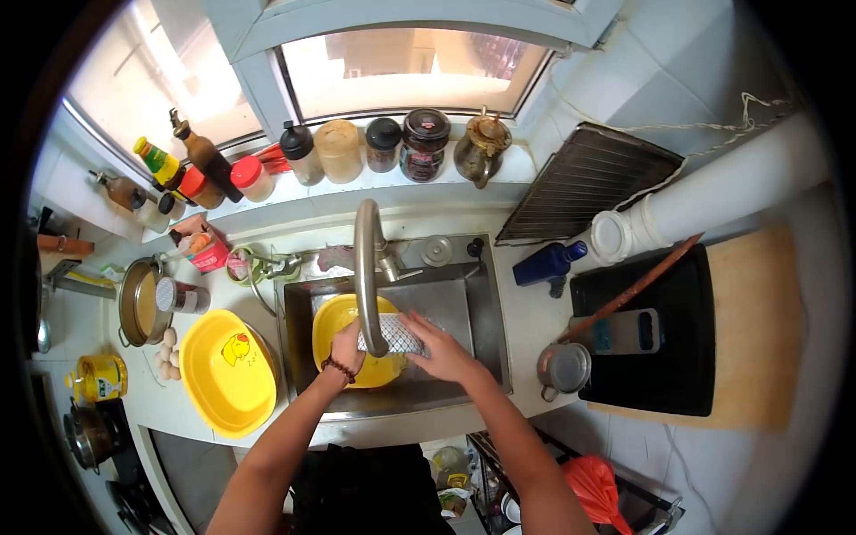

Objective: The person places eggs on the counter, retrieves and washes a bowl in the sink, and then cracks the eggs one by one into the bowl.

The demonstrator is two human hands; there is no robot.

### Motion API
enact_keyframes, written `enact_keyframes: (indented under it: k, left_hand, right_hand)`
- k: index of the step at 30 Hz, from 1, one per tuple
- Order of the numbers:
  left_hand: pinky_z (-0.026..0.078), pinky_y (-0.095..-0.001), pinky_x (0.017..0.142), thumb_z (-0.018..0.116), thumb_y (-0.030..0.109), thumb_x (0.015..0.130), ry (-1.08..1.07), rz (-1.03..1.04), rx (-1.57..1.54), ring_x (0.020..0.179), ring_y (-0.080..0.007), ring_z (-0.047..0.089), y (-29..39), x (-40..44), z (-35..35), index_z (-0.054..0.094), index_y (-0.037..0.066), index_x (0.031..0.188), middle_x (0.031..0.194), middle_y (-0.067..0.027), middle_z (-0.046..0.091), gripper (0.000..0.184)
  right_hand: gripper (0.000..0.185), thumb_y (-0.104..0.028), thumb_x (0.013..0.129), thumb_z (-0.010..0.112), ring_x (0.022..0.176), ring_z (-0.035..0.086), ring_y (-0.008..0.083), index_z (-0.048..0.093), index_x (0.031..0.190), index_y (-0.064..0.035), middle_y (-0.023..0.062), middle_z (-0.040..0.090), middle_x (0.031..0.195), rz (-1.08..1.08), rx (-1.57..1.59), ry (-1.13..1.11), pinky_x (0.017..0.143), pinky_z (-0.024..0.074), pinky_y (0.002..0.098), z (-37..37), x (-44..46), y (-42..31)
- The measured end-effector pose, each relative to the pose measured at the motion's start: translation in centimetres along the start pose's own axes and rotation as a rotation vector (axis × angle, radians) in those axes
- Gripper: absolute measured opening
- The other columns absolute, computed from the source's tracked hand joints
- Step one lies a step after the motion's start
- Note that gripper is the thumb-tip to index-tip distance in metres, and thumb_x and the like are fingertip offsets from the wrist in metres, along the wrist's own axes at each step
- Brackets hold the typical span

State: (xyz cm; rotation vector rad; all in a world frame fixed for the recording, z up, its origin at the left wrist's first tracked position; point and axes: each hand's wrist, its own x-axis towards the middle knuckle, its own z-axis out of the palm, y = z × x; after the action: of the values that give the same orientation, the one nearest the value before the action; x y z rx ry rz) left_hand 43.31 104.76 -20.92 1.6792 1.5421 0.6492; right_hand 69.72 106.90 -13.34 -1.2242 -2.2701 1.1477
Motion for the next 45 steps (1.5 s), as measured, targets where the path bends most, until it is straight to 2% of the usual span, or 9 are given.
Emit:
enact_keyframes:
  k: [5, 10, 17, 20, 27, 33, 35, 38, 45]
  left_hand:
    - [0.053, -0.0464, 0.102, 0.066, -0.016, 0.072, 0.227, -0.214, 0.063, 0.118, -0.0467, 0.062, -1.0, -3.9, -2.9, 0.051, 0.007, 0.145, 0.127, -0.0273, 0.065, 0.079]
    - [0.054, -0.0470, 0.102, 0.068, -0.018, 0.070, 0.207, -0.131, 0.131, 0.123, -0.0458, 0.060, 1.1, -6.7, -6.0, 0.047, 0.007, 0.149, 0.142, -0.0225, 0.057, 0.085]
    - [0.051, -0.0460, 0.108, 0.068, -0.020, 0.064, 0.222, 0.090, 0.124, 0.129, -0.0469, 0.057, 3.4, -8.9, -7.7, 0.049, 0.004, 0.148, 0.142, -0.0260, 0.057, 0.089]
    - [0.051, -0.0450, 0.108, 0.069, -0.019, 0.064, 0.226, 0.179, 0.161, 0.130, -0.0452, 0.057, 3.6, -9.2, -7.7, 0.050, 0.003, 0.147, 0.143, -0.0256, 0.057, 0.088]
    - [0.050, -0.0434, 0.111, 0.072, -0.020, 0.060, 0.176, 0.316, 0.069, 0.132, -0.0405, 0.057, 5.4, -10.2, -5.6, 0.050, 0.002, 0.148, 0.146, -0.0224, 0.057, 0.093]
    - [0.056, -0.0450, 0.098, 0.064, -0.012, 0.082, 0.207, 0.139, -0.139, 0.116, -0.0412, 0.067, 3.7, -11.1, -2.1, 0.063, 0.005, 0.135, 0.124, -0.0261, 0.069, 0.056]
    - [0.058, -0.0457, 0.092, 0.067, 0.000, 0.089, -0.047, -0.222, 0.041, 0.110, -0.0408, 0.069, 1.9, -11.6, -0.5, 0.066, 0.007, 0.127, 0.120, -0.0255, 0.070, 0.040]
    - [0.055, -0.0463, 0.095, 0.070, 0.010, 0.092, 0.004, -0.148, -0.024, 0.110, -0.0413, 0.068, 0.9, -12.6, 0.2, 0.069, 0.009, 0.122, 0.118, -0.0242, 0.071, 0.030]
    - [0.052, -0.0458, 0.103, 0.075, 0.015, 0.089, 0.027, -0.055, 0.066, 0.116, -0.0422, 0.066, 0.5, -13.2, -1.4, 0.067, 0.004, 0.126, 0.123, -0.0242, 0.069, 0.039]
  right_hand:
    - [0.107, -0.045, 0.091, 0.078, 0.156, 0.029, 0.0357, 0.017, 0.164, 0.0027, 0.0280, 0.026, 0.168, 0.316, 0.508, 0.142, 0.124, 0.0280, 0.0440, 4.0, 6.2, 7.4]
    - [0.114, -0.059, 0.092, 0.068, 0.156, 0.027, 0.0321, 0.011, 0.162, 0.0110, 0.0277, 0.029, 0.166, 0.557, 0.946, 0.278, 0.125, 0.0247, 0.0460, 3.8, 14.1, 8.5]
    - [0.090, -0.007, 0.090, 0.073, 0.146, 0.046, 0.0295, 0.021, 0.164, 0.0006, 0.0229, 0.042, 0.161, 0.204, 0.567, 0.015, 0.118, 0.0394, 0.0384, 5.0, 7.8, 13.9]
    - [0.086, 0.000, 0.080, 0.080, 0.140, 0.054, 0.0282, 0.040, 0.155, -0.0051, 0.0174, 0.053, 0.153, -0.045, 0.447, -0.041, 0.116, 0.0427, 0.0404, 4.7, 0.1, -0.1]
    - [0.069, 0.000, 0.084, 0.072, 0.127, 0.063, 0.0419, 0.048, 0.148, -0.0047, 0.0285, 0.065, 0.132, 0.239, 0.224, 0.289, 0.105, 0.0513, 0.0448, 9.0, -3.8, -5.7]
    - [0.051, -0.002, 0.086, 0.069, 0.116, 0.069, 0.0427, 0.059, 0.136, -0.0034, 0.0261, 0.072, 0.115, 0.355, 0.226, 0.457, 0.096, 0.0548, 0.0449, 9.4, -7.4, -5.0]
    - [0.052, -0.002, 0.087, 0.068, 0.115, 0.069, 0.0446, 0.056, 0.137, -0.0028, 0.0273, 0.071, 0.116, 0.265, 0.267, 0.629, 0.096, 0.0550, 0.0449, 10.2, -8.2, -4.6]
    - [0.058, -0.001, 0.089, 0.068, 0.113, 0.070, 0.0433, 0.049, 0.144, -0.0030, 0.0283, 0.070, 0.120, 0.158, 0.149, 0.747, 0.096, 0.0558, 0.0458, 9.2, -9.2, -4.1]
    - [0.067, 0.001, 0.084, 0.074, 0.115, 0.068, 0.0458, 0.049, 0.146, -0.0042, 0.0291, 0.068, 0.124, 0.179, -0.002, 0.577, 0.096, 0.0556, 0.0464, 6.8, -8.8, -2.1]
